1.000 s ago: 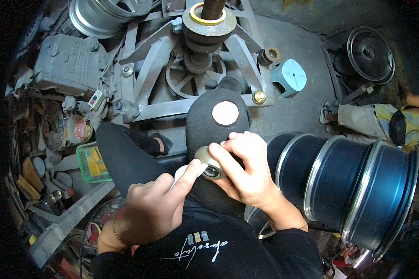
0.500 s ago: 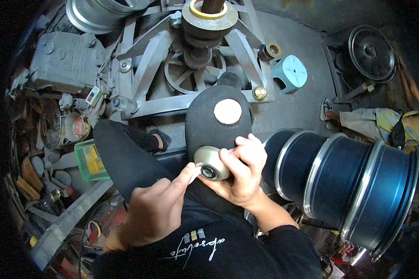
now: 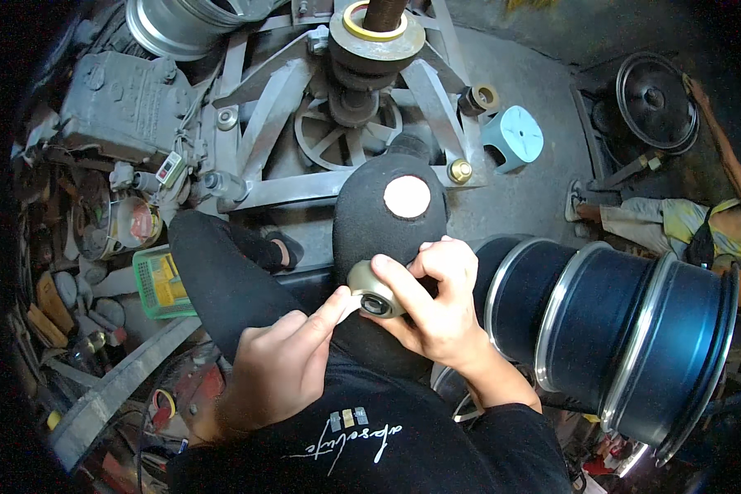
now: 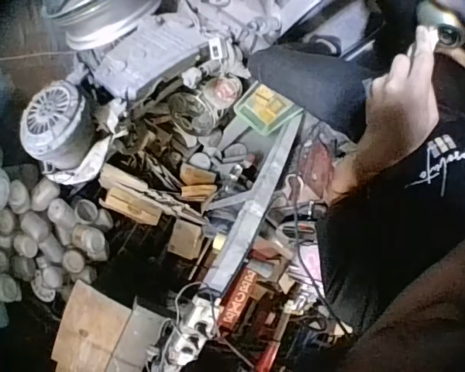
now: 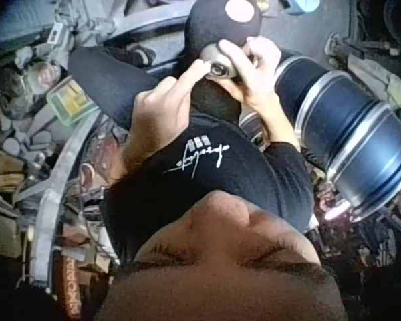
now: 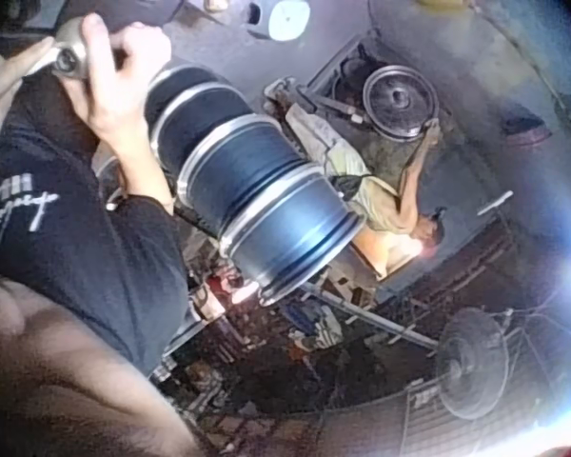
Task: The person sits on the floor and cleans a small cylindrical mechanical part using a white cloth. They wipe the part repeatedly, rotate it to clean different sides, and then apply a strip of yellow tape to the part's surface.
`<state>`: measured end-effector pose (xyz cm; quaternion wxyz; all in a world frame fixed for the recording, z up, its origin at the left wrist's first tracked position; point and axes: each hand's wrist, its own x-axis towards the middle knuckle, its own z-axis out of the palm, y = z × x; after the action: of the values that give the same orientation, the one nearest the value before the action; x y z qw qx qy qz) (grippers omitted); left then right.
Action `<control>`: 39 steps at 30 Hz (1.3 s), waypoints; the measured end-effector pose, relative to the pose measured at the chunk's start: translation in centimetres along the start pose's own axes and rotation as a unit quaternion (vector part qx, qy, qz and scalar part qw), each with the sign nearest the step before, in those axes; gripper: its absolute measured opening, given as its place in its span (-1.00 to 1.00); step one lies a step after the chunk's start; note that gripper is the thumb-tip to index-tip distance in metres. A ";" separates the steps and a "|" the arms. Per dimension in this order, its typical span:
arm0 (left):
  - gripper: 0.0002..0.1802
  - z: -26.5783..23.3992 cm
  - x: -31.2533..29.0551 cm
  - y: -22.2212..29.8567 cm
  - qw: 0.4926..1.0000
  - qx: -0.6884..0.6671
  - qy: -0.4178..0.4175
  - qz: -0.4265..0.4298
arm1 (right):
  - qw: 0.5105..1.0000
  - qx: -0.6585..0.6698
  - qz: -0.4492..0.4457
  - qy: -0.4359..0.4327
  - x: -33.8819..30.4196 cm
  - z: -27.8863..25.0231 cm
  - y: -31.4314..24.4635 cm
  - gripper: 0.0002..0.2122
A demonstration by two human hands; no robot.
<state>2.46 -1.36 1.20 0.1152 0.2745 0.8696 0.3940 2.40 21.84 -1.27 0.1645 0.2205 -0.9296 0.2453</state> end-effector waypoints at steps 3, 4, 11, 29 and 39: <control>-0.37 -0.7 0.2 -0.4 1.000 0.015 -0.022 0.012 | 1.000 0.005 -0.008 -0.006 0.0 -0.2 0.1 -0.44; -0.37 -0.7 0.3 -0.5 0.999 0.012 -0.023 0.019 | 1.000 0.008 -0.009 -0.008 -0.1 -0.2 0.2 -0.45; -0.43 -1.6 1.1 0.6 0.999 0.040 -0.033 0.004 | 1.000 0.010 0.004 0.022 -0.4 0.3 0.0 -0.44; -0.35 4.1 -1.0 0.3 0.995 -0.049 0.084 -0.034 | 0.989 -0.056 0.036 0.130 -3.0 3.8 -0.2 -0.21; -0.33 1.4 0.0 -0.3 0.999 0.000 0.041 0.011 | 0.999 -0.025 0.015 -0.040 -1.0 -0.4 0.1 -0.33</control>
<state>2.92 -0.69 0.05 0.0754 0.2679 0.8702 0.4064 3.28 22.48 -1.42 0.1290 0.2124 -0.9445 0.2151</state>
